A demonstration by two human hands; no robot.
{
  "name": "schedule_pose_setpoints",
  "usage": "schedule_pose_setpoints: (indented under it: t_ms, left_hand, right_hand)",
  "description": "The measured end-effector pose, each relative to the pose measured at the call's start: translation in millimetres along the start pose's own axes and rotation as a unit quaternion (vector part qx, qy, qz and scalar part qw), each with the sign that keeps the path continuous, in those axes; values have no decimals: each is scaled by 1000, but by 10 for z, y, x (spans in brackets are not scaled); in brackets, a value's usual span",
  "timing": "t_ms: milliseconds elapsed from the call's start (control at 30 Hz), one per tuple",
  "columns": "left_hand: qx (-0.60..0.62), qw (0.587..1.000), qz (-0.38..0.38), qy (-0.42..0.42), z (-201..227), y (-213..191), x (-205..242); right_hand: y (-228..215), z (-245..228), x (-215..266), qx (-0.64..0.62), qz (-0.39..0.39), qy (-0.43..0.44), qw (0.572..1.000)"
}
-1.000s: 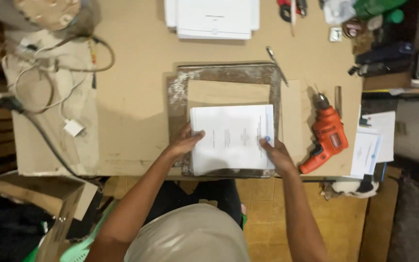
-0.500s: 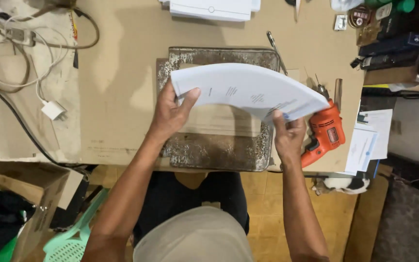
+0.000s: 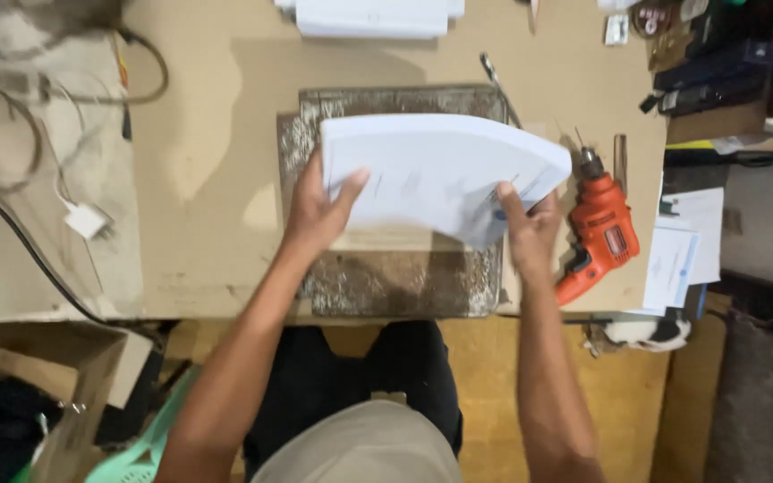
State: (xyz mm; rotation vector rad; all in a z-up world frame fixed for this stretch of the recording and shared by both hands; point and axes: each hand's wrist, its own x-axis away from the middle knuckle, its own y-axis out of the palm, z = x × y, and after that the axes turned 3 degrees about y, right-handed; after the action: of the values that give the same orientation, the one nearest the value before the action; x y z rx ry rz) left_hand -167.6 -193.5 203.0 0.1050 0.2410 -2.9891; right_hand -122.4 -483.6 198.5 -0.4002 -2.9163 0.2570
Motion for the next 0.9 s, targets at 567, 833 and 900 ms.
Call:
schedule_pose_setpoints:
  t_ms: [567, 833, 900]
  left_hand:
    - [318, 782, 113, -524, -529, 902, 1712]
    - [-230, 957, -176, 32, -388, 312, 1758]
    - [-273, 934, -199, 113, -314, 357, 1557]
  right_hand:
    - [365, 628, -751, 508, -280, -281, 764]
    - [341, 690, -591, 494, -232, -316, 776]
    - [354, 678, -558, 511, -228, -289, 777]
